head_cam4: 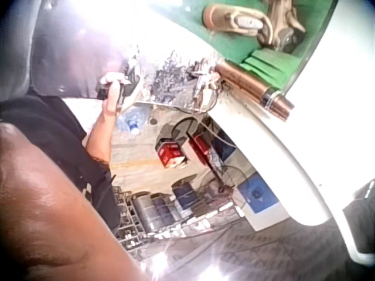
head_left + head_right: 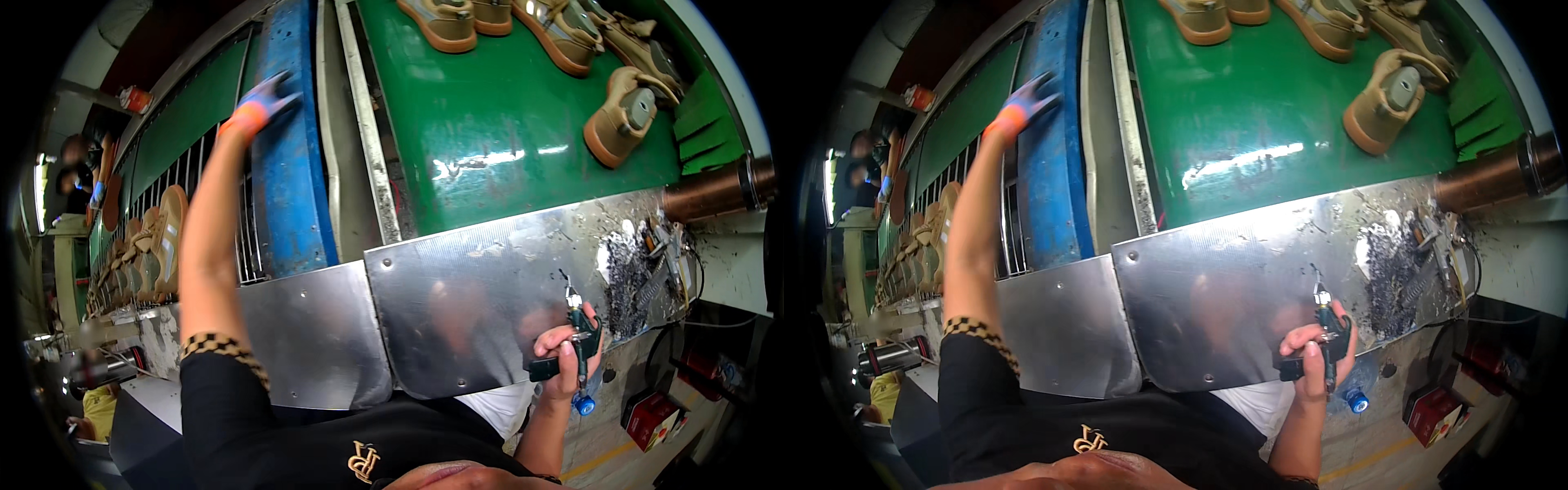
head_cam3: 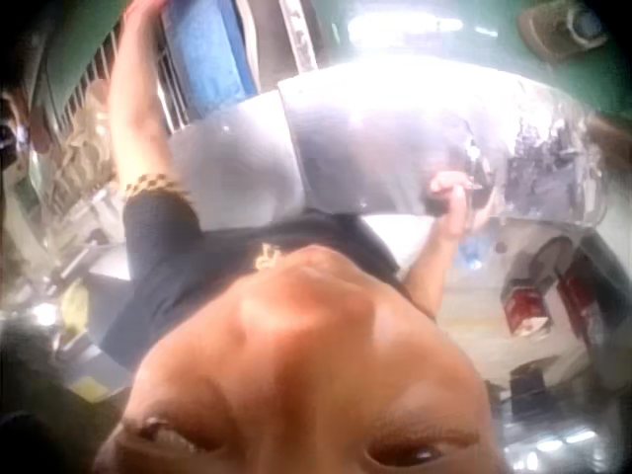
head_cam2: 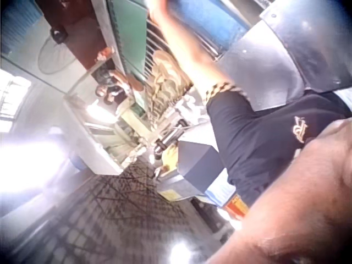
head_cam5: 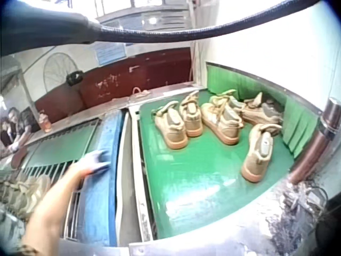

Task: The person uses a handheld air tool to clean the edges and seams of several brown sneakers, one at a time, before placing each shoe onto a moving conveyor belt.

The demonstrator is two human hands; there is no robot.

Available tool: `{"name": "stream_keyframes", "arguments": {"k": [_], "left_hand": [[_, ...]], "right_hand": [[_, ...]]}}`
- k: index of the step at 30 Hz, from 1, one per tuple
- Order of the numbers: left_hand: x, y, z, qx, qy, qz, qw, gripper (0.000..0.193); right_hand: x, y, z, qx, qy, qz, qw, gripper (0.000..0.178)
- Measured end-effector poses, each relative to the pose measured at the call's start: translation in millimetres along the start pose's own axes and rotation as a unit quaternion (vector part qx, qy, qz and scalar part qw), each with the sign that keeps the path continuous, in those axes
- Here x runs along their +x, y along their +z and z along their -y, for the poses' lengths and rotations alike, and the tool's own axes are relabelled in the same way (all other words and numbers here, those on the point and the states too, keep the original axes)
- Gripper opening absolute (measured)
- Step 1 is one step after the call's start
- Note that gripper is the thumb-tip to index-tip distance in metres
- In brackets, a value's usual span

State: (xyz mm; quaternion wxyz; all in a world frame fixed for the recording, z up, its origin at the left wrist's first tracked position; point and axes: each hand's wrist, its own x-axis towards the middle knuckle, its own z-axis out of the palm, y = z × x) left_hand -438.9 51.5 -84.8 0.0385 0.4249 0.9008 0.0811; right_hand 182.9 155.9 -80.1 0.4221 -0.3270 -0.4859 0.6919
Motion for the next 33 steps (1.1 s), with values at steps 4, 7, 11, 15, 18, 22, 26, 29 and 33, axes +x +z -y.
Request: {"name": "stream_keyframes", "arguments": {"k": [4,7,11,15,18,22,26,29,33], "left_hand": [[-159,-92,231,0.208,-0.183,-0.022,0.961,0.092],[-272,-102,275,0.147,-0.378,-0.005,0.914,0.101],[-352,-62,270,0.122,-0.302,-0.209,0.922,0.077],[-323,-66,214,0.051,-0.345,-0.200,0.916,0.059],[-345,-66,146,0.081,-0.351,-0.290,0.887,0.049],[-422,-66,15,-0.168,-0.065,-0.342,0.922,0.025],[-471,-55,-70,-0.058,0.161,-0.244,0.955,0.028],[-493,-79,-121,-0.020,0.134,-0.147,0.980,0.050],[-460,-105,-159,-0.008,0.191,-0.139,0.972,0.085]], "right_hand": [[2,-4,-6,-0.017,-0.026,-0.002,1.000,0.067],[2,-2,-7,-0.008,-0.037,-0.003,0.999,0.067],[5,-1,-9,0.002,-0.041,0.041,0.998,0.066],[5,-8,-13,-0.006,-0.060,0.063,0.996,0.057],[1,-6,-13,-0.015,-0.071,0.044,0.996,0.057],[-8,2,-10,-0.010,-0.081,0.023,0.996,0.057],[-10,-3,-8,0.002,-0.059,0.039,0.998,0.053],[-15,-5,-7,-0.010,-0.066,0.040,0.997,0.052],[-14,-13,-12,-0.014,-0.082,0.056,0.995,0.052]]}}
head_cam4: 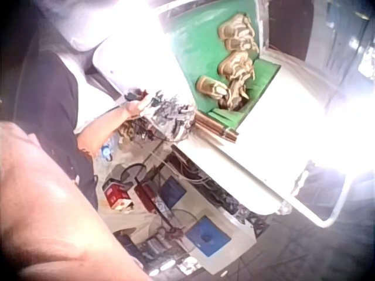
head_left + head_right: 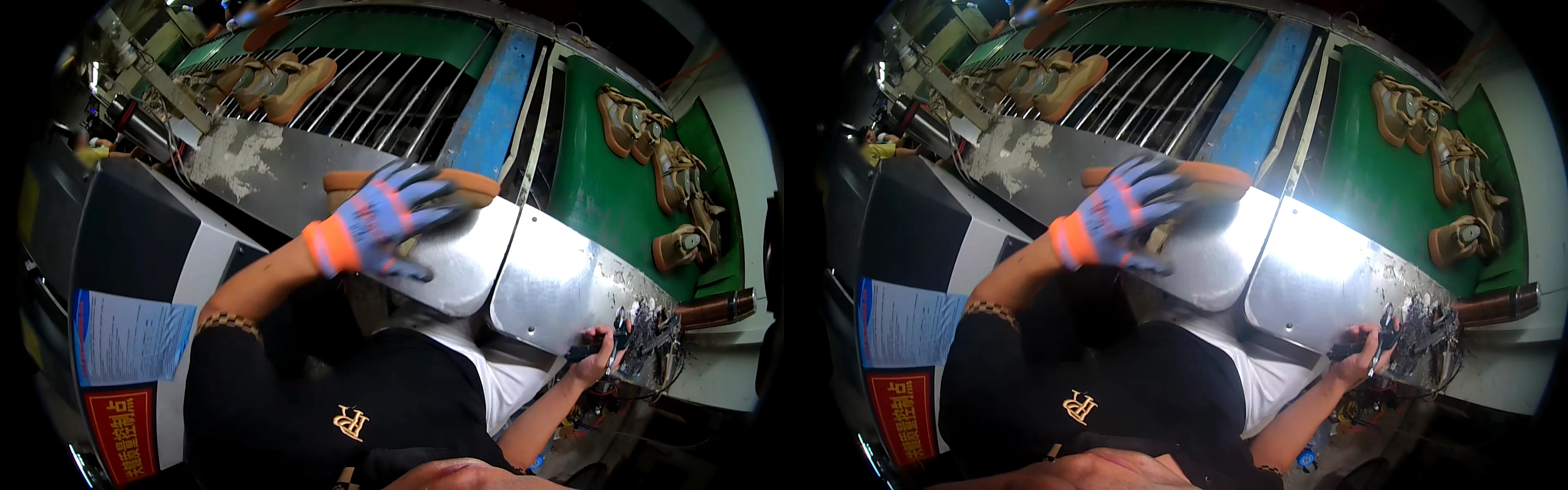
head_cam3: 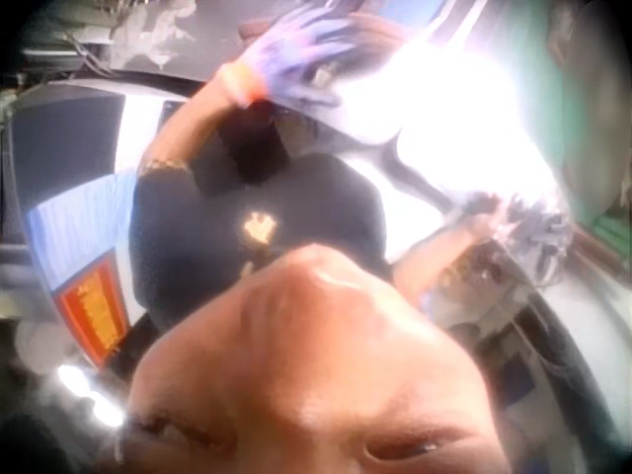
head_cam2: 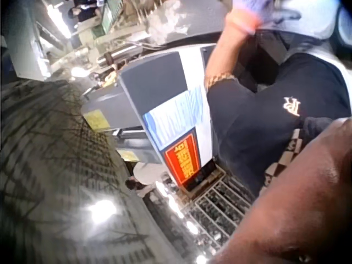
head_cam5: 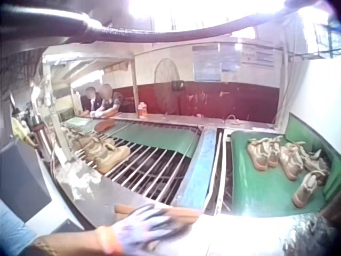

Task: The person uses a handheld air tool to clean the edges and seams of several brown sneakers, one at a time, before placing each shoe onto a moving conveyor belt.

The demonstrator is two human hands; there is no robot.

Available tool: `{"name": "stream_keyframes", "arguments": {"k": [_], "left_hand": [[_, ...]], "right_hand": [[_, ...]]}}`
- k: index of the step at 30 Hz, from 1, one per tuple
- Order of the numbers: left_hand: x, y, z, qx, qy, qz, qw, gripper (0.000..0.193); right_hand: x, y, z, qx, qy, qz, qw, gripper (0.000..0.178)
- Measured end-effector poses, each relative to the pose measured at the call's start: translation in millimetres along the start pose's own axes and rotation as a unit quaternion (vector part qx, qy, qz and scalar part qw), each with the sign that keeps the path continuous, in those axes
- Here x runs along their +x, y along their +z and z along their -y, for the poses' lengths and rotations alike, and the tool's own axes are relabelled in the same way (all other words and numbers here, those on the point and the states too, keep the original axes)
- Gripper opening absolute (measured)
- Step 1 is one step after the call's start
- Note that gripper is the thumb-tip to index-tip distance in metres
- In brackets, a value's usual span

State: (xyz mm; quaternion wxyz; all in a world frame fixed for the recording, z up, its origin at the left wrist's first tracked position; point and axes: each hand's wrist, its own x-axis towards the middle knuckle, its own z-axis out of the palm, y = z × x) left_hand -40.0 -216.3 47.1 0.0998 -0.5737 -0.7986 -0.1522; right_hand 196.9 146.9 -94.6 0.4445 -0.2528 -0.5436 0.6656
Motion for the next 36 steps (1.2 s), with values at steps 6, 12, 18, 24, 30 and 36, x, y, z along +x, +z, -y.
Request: {"name": "stream_keyframes", "arguments": {"k": [6,12,18,24,30,36], "left_hand": [[103,84,20,0.132,-0.088,0.191,0.969,0.072],[76,42,2,-0.017,0.033,-0.152,0.988,0.079],[46,-8,-22,-0.281,-0.090,-0.430,0.853,0.066],[99,28,-7,-0.424,0.003,-0.299,0.855,0.069],[146,20,-17,-0.503,0.060,-0.197,0.840,0.059],[165,21,-12,-0.442,0.006,-0.185,0.877,0.065]], "right_hand": [[1,4,-3,0.073,0.027,-0.021,0.997,0.050],[-3,-36,15,-0.013,-0.019,0.002,1.000,0.047],[10,-74,33,-0.060,-0.037,-0.124,0.990,0.045],[-46,-28,45,-0.049,0.091,-0.011,0.995,0.051],[-60,66,82,-0.073,-0.031,0.245,0.966,0.056],[-1,143,126,-0.136,-0.290,0.324,0.890,0.049]]}}
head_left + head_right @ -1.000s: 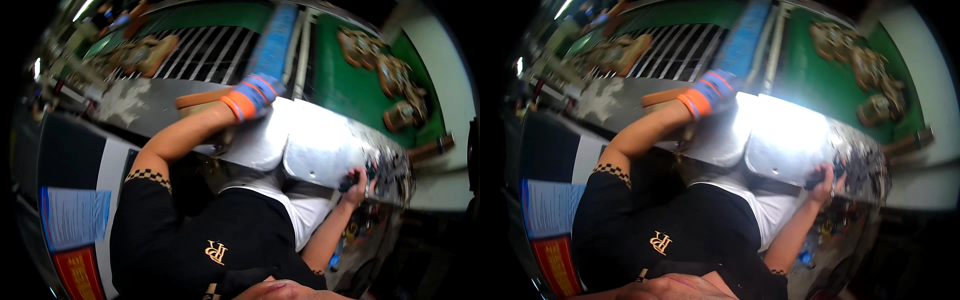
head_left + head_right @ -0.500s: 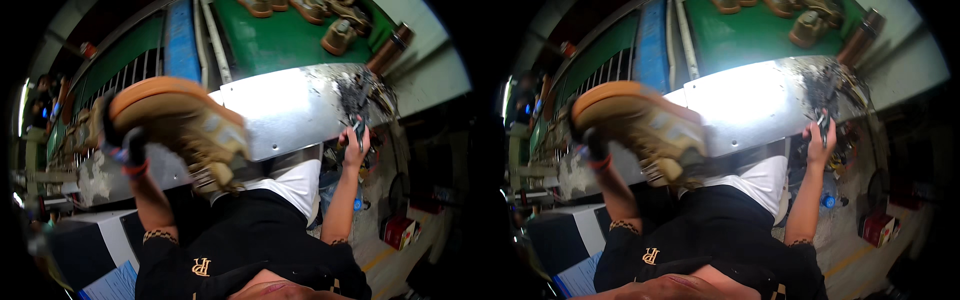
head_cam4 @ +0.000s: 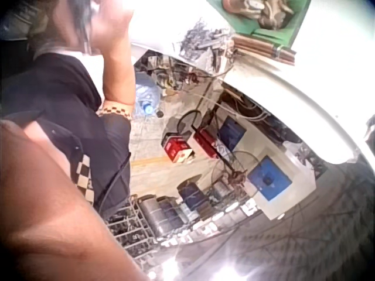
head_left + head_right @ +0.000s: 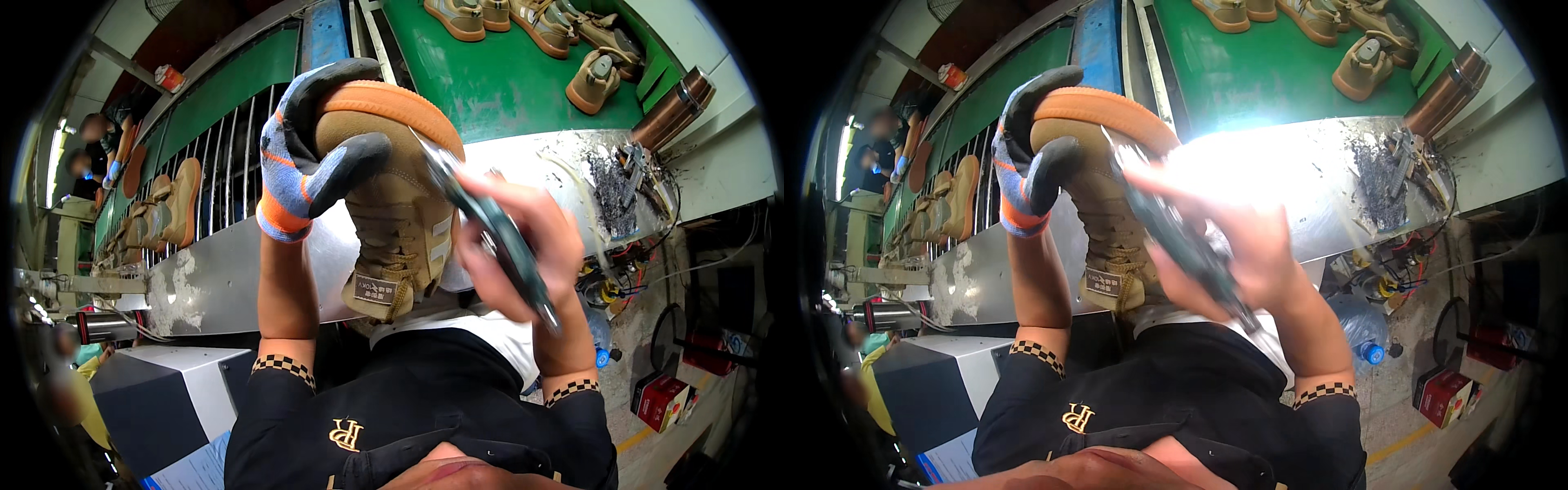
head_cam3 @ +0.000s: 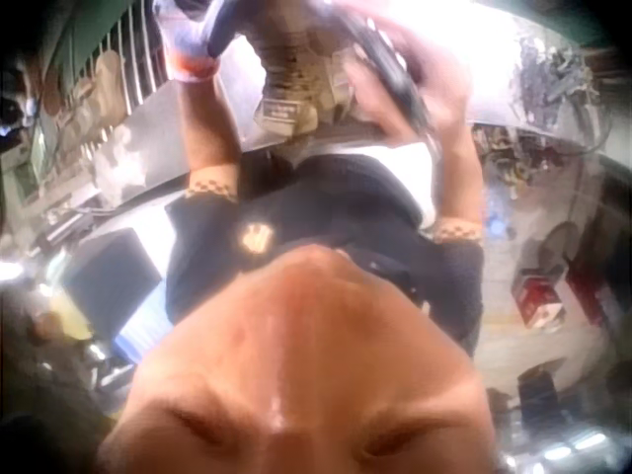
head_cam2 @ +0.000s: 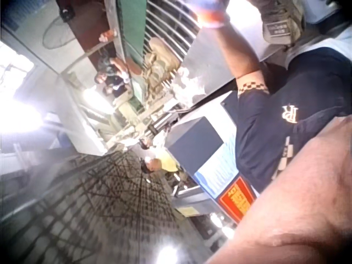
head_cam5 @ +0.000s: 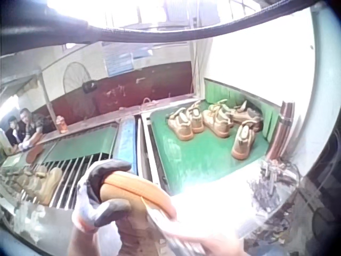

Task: The person uses a handheld air tool to clean the edges and seams of several brown sneakers, one at a time, before placing each shoe onto a moving conveyor belt.

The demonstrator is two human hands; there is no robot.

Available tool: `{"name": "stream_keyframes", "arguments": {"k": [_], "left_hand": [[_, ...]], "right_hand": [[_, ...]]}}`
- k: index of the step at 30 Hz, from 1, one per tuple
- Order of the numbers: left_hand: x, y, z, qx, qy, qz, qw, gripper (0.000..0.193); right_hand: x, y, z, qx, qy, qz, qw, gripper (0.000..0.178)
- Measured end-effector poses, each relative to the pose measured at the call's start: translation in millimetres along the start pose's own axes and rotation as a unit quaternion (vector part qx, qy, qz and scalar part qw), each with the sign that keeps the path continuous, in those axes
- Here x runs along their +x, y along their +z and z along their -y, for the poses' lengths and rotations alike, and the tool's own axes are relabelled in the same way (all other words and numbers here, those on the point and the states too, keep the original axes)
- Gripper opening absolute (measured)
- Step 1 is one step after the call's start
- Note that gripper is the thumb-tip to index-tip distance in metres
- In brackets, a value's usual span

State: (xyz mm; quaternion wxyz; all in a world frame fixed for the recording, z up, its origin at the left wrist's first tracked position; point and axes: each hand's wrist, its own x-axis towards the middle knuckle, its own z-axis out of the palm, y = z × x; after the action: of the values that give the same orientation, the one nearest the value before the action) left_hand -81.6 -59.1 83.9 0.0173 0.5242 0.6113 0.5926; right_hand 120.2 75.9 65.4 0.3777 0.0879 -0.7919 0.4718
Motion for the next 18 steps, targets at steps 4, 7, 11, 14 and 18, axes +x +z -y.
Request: {"name": "stream_keyframes", "arguments": {"k": [4,7,11,14,18], "left_hand": [[12,-4,20,-0.038,-0.046,-0.012,0.998,0.063],[17,-11,37,-0.043,-0.051,-0.006,0.998,0.063],[19,-17,57,-0.057,-0.065,-0.007,0.996,0.065],[22,-16,66,-0.051,-0.070,-0.013,0.996,0.062],[22,-21,83,-0.080,-0.072,-0.016,0.994,0.058]], "right_hand": [[6,16,-29,0.104,0.056,-0.049,0.992,0.050],[-13,26,-42,0.210,0.126,-0.095,0.965,0.051],[-38,35,-59,0.164,0.103,-0.089,0.977,0.048],[-67,41,-71,0.154,0.137,-0.086,0.975,0.048],[-95,56,-75,0.196,0.159,-0.088,0.964,0.046]]}}
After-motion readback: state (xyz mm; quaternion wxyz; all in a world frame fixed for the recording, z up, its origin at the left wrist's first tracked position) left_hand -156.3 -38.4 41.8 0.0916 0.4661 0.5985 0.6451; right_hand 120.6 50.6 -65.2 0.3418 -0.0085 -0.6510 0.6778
